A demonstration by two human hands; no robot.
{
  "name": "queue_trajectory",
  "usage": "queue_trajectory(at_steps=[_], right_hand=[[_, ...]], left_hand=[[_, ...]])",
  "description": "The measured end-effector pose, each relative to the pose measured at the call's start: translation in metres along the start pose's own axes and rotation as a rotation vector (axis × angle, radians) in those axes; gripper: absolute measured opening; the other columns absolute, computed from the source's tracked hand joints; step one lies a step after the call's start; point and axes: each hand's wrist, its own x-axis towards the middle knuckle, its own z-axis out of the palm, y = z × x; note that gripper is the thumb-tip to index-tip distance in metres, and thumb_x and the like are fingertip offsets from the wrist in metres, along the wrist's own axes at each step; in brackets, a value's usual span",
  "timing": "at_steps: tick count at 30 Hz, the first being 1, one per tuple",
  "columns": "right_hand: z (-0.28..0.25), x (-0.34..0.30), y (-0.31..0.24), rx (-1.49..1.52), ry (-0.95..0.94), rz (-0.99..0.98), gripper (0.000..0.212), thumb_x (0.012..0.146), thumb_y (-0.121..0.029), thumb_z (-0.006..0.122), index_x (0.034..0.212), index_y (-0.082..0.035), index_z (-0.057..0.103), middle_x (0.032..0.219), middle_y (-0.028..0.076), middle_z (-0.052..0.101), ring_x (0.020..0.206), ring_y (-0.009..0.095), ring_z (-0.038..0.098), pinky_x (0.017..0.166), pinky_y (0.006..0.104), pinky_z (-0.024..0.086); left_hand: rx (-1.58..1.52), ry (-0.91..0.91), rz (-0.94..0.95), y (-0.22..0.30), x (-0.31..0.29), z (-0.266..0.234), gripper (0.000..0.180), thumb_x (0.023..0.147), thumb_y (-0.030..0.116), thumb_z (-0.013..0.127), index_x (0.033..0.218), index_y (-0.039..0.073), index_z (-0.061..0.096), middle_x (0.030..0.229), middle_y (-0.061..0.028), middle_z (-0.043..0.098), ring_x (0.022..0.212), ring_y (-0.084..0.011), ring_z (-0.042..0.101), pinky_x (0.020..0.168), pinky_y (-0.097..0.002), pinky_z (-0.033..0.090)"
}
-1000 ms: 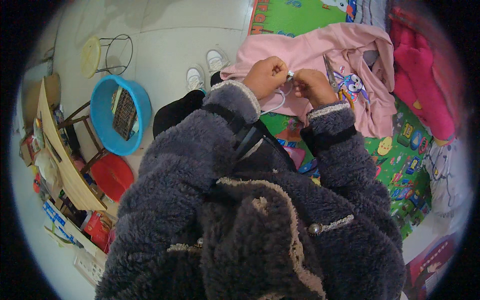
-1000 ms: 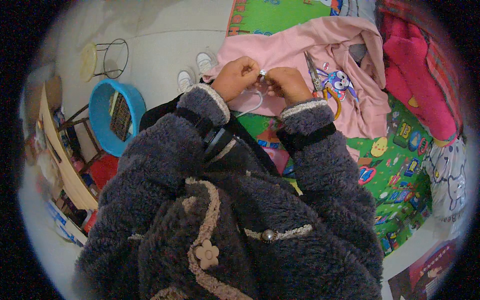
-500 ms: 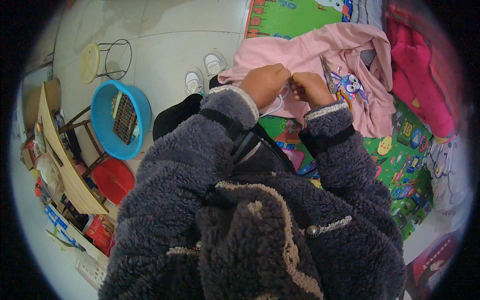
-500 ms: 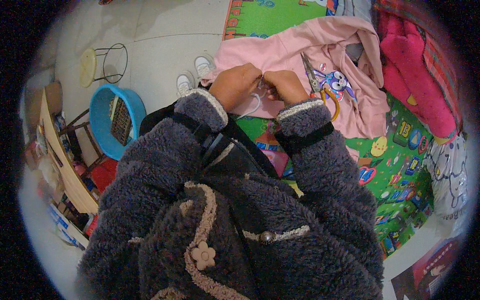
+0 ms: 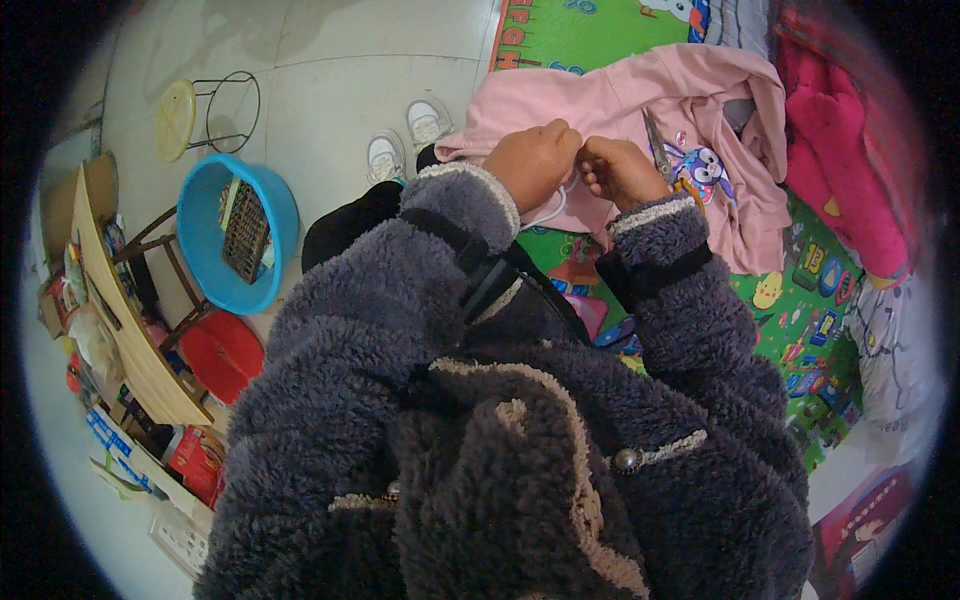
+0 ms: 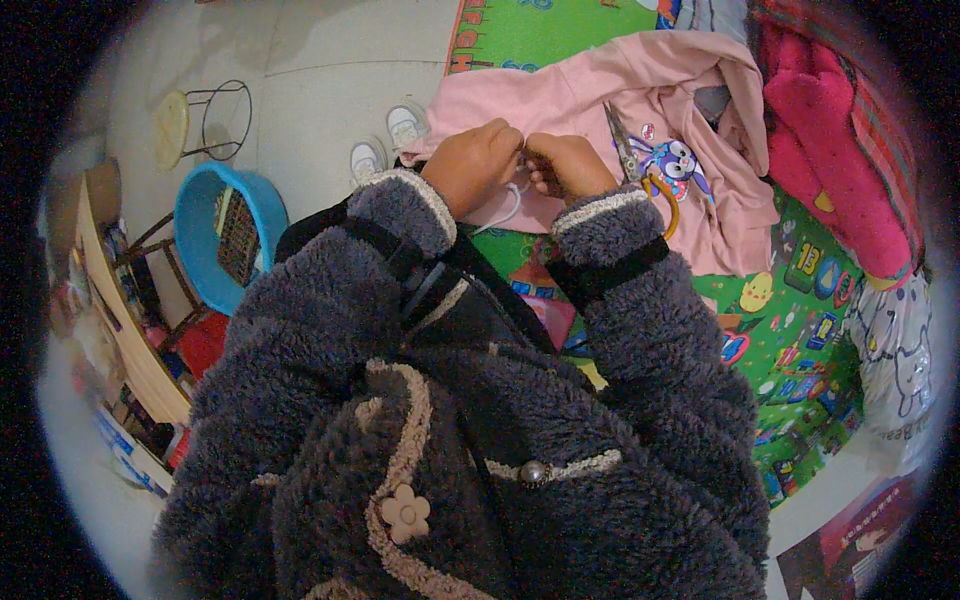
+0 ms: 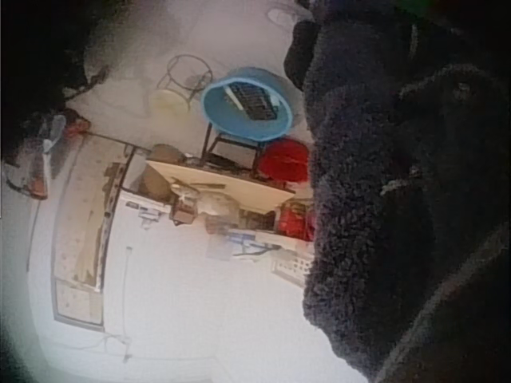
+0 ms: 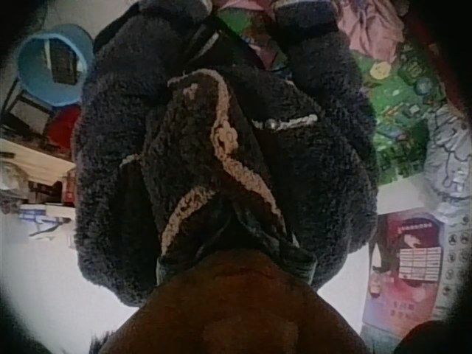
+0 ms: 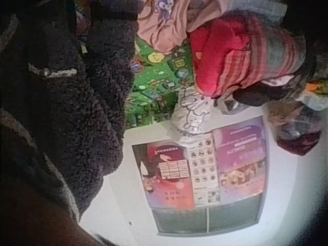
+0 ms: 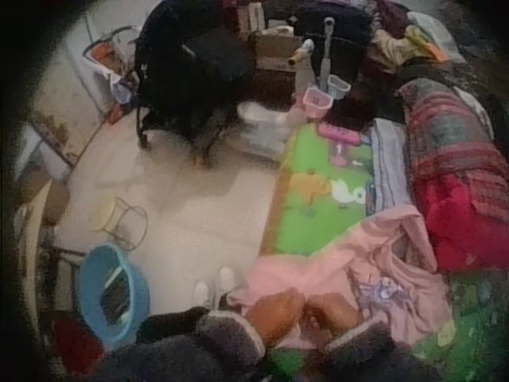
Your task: The person picks up a pair of scissors and a pink hoodie from a cluttered room. They then sit on the floor and use the scissors to cut the drawstrings of the hoodie.
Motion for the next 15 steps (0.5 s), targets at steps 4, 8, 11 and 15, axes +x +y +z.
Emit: queue_trajectory(at_steps=[4, 8, 11, 15], right_hand=[[0.0019, -0.0029, -0.0006, -0.058, 0.018, -0.009, 0.020, 0.077, -0.022, 0.055, 0.065, -0.007, 0.054, 0.060, -0.001, 0.049, 0.050, 0.007, 0.044, 0.047, 0.0202, 0.035], [0.0015, -0.0084, -0.0014, -0.140, -0.002, -0.107, 0.020, 0.076, -0.022, 0.055, 0.063, -0.007, 0.054, 0.060, -0.001, 0.048, 0.051, 0.008, 0.043, 0.048, 0.0204, 0.035], [0.0039, -0.0075, 0.0003, -0.151, -0.003, -0.201, 0.021, 0.076, -0.023, 0.056, 0.063, -0.007, 0.054, 0.060, 0.000, 0.049, 0.050, 0.008, 0.044, 0.048, 0.0205, 0.037], [0.0069, -0.0045, 0.0067, -0.123, 0.034, -0.231, 0.021, 0.076, -0.022, 0.058, 0.066, -0.004, 0.057, 0.060, 0.002, 0.053, 0.050, 0.008, 0.047, 0.048, 0.0213, 0.038]], left_hand=[[-0.039, -0.020, -0.086, 0.0013, 0.0002, 0.0022, 0.015, 0.076, 0.012, 0.058, 0.086, 0.004, 0.050, 0.079, -0.0150, 0.053, 0.069, -0.0350, 0.057, 0.059, -0.0420, 0.047], [-0.151, 0.027, -0.199, 0.0032, -0.0009, 0.0040, 0.013, 0.076, 0.011, 0.057, 0.083, 0.003, 0.051, 0.077, -0.0159, 0.054, 0.069, -0.0358, 0.056, 0.060, -0.0409, 0.046], [-0.272, 0.093, -0.251, 0.0020, -0.0027, 0.0054, 0.010, 0.076, 0.009, 0.056, 0.081, 0.002, 0.052, 0.076, -0.0151, 0.056, 0.067, -0.0327, 0.057, 0.059, -0.0378, 0.046], [-0.544, 0.073, -0.486, 0.0026, -0.0064, 0.0078, 0.008, 0.077, 0.007, 0.057, 0.081, 0.002, 0.054, 0.077, -0.0124, 0.059, 0.067, -0.0256, 0.059, 0.060, -0.0329, 0.047]])
